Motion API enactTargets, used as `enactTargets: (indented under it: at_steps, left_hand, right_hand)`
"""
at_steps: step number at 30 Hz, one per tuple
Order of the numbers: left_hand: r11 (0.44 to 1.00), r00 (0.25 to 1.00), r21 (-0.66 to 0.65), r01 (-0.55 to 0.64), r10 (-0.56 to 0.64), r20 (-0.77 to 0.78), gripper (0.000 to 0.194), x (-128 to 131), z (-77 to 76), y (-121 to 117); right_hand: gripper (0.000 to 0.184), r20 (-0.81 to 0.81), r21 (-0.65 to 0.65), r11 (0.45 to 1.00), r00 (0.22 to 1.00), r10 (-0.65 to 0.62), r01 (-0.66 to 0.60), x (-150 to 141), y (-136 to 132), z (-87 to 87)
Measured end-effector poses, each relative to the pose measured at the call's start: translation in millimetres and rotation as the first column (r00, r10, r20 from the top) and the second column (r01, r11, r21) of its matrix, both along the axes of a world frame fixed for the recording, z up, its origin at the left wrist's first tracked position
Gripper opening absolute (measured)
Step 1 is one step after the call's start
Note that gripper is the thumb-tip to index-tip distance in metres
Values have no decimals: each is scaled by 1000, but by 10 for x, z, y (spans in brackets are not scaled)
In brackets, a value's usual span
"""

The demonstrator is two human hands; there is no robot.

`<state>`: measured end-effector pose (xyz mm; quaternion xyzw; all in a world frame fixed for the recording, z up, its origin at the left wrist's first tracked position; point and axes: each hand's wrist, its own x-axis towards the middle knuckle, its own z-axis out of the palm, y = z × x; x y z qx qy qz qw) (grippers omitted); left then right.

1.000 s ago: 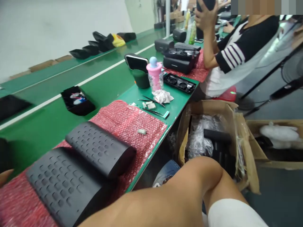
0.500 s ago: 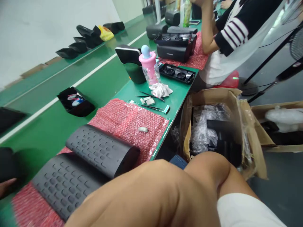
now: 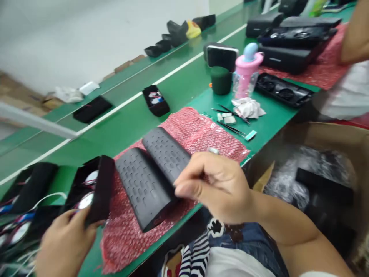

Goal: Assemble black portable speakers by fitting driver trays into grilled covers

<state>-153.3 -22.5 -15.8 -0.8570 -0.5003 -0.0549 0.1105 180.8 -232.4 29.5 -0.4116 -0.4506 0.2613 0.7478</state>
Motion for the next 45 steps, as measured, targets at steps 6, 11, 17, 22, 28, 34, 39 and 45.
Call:
enactTargets:
  at_steps: [6,11,17,22,28,34,39,45]
  left_hand:
    - [992,993,106,-64,74,-97,33,233,-126,-513]
    - [979,677,-187,86,80,731,62,545,-125,-816]
    - [493,-6,-706,509,822,570,93,1071,-259,-631]
    - [520,-85,-627,580,804,588,79,1140,-321,-438]
    - [578,-173,-476,663,737,654,83,794,-399,-680]
    - [519,-127,-350,780,679,723,78,297,-448,-915]
    - [409,10,-404,819,693,721,77,234,-423,-954]
    - [646,-209,-236,726,535,819,93,459,-278,-1088]
  right_hand:
    - [33,248,-105,994,967,59,-34,48,111,-435]
    - [17,536,-326,935,788,303,-138,-351,-5,-547]
    - [43,844,22,977,519,-133,213,-852,17,-972]
    - [50,884,97,936,403,-237,337,-1016,144,-1134]
    - [54,668,-140,987,743,41,72,-961,166,-1210]
    - [76,-108,-435,725,831,546,-534,-853,540,-1051]
    - [96,-294,-271,565,626,722,-779,-901,833,-725]
    - [64,-410,-193,600,620,669,-776,-1050,788,-587]
